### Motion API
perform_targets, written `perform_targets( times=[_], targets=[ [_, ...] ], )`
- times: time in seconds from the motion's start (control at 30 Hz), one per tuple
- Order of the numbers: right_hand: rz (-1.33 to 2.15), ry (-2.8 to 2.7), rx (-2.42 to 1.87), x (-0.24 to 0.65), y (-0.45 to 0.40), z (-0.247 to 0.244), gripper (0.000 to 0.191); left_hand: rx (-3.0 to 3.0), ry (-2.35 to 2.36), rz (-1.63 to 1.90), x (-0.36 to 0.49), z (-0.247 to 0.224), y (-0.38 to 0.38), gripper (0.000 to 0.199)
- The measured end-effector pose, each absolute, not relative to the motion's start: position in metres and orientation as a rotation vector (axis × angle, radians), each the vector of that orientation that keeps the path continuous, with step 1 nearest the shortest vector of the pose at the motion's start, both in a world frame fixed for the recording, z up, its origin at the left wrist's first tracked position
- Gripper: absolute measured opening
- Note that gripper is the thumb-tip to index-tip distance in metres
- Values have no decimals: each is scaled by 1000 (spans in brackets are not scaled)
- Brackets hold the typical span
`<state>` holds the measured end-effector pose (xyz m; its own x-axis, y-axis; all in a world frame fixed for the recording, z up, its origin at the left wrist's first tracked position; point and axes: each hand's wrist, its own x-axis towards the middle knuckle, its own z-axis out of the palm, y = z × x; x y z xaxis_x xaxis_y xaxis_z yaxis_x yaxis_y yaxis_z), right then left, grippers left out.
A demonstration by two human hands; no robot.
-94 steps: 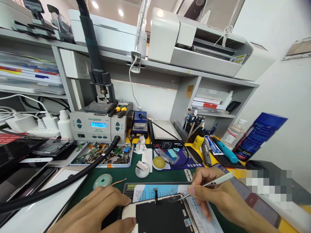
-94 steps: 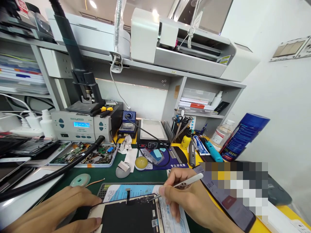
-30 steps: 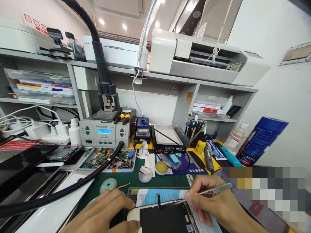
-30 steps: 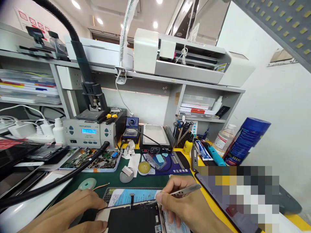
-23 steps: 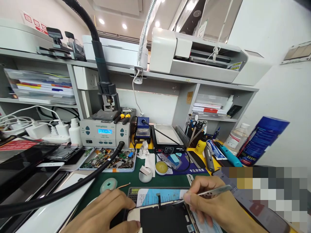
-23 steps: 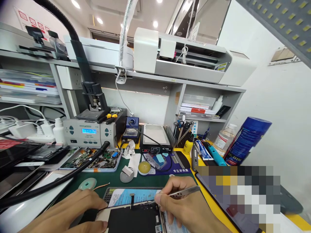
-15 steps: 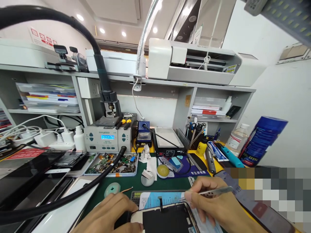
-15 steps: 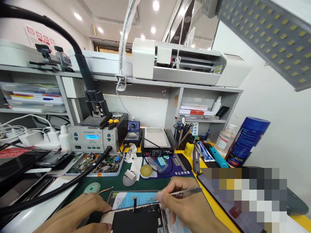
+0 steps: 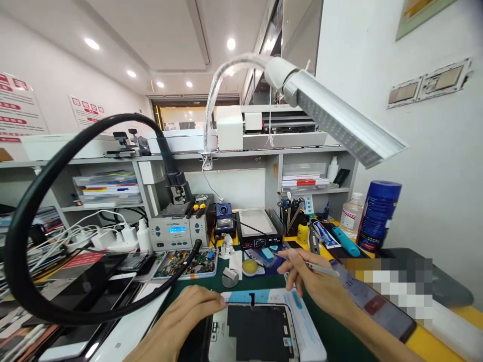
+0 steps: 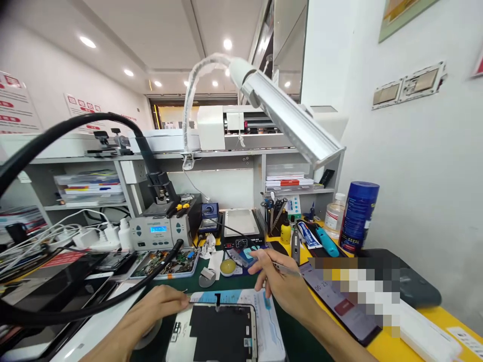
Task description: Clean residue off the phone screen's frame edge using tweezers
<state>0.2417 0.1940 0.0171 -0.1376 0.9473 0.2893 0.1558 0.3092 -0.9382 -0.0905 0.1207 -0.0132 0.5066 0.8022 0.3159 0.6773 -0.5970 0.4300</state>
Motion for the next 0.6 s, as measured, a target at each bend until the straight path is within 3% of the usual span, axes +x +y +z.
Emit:
perform_targets(
  times=[0.27,0.37,0.43,0.6],
  targets=[
    [1068,-1784,-968,249,182,22,50,2326,1319,918,-83,1,117,79],
    [1046,-1949,-944,254,177,15,81,2276,1267,999,-78,16,114,78],
    [1040,-2037,-915,257,178,5,91,2253,1226,1050,-75,24,112,78],
    [702,-2237,-931,265,200,-26,85,2237,1155,1106,-73,31,108,85]
  ],
)
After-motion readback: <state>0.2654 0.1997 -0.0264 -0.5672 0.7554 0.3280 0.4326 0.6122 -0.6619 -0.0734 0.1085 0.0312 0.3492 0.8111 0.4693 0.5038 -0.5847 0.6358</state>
